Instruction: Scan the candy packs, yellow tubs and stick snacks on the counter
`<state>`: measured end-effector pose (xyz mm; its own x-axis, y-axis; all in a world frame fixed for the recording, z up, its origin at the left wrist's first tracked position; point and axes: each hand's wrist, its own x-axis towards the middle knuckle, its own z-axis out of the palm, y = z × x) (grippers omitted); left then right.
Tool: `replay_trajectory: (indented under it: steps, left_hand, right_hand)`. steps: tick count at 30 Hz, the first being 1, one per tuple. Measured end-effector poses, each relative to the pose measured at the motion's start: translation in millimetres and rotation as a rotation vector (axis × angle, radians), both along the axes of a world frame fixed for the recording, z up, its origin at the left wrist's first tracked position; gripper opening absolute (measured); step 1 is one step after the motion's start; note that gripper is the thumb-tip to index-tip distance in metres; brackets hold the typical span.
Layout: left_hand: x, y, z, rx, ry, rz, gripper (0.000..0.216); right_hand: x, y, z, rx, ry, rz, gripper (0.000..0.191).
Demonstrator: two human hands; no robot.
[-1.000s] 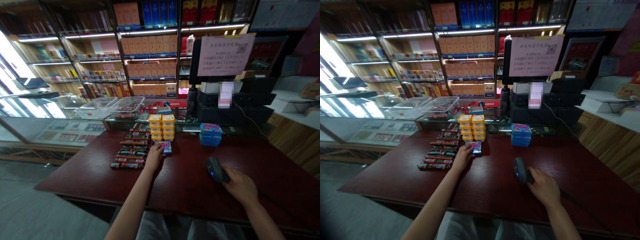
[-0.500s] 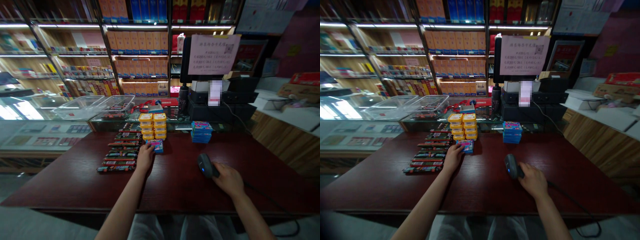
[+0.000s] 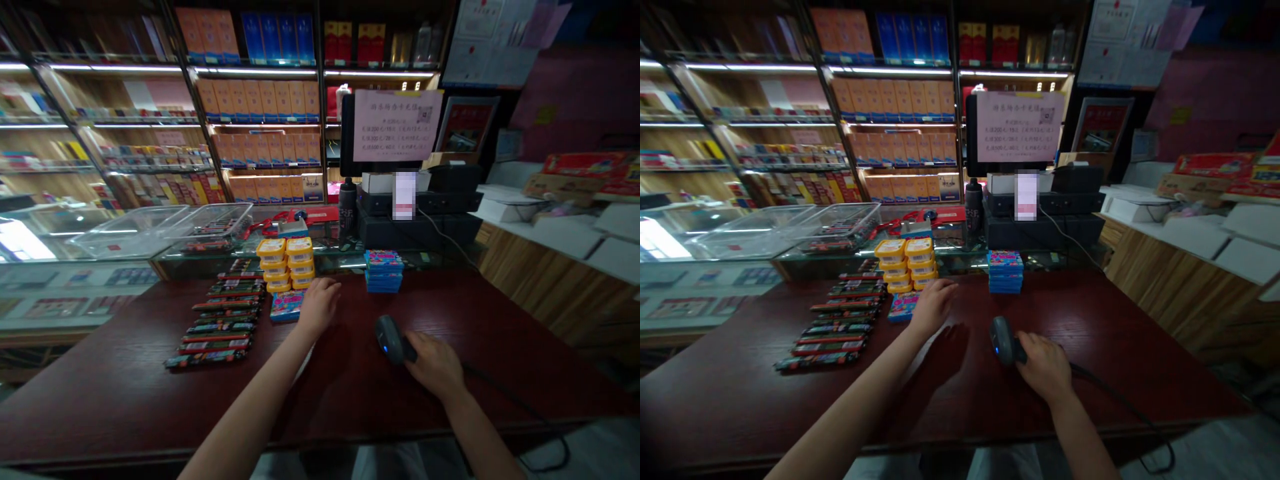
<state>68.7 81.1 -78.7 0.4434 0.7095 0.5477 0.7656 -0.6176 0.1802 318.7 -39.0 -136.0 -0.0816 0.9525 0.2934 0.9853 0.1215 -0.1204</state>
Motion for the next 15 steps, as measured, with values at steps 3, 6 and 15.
replay_trajectory:
  steps: [3, 6, 15]
  left_hand:
    - [43.9, 18.3, 13.1, -0.014, 0.07, -0.069, 0.03]
    - [84.4, 35.7, 23.2, 0.007, 0.174, -0.108, 0.031]
    - [150.8, 73.0, 31.6, 0.053, 0.293, -0.067, 0.021]
  right_hand:
    - [0.4, 1.7, -0.5, -0.018, 0.018, 0.006, 0.027]
    - [0.7, 3.0, 0.0, -0.038, 0.036, 0.009, 0.029]
    - [-0.7, 4.4, 8.3, -0.083, 0.072, 0.0, 0.033]
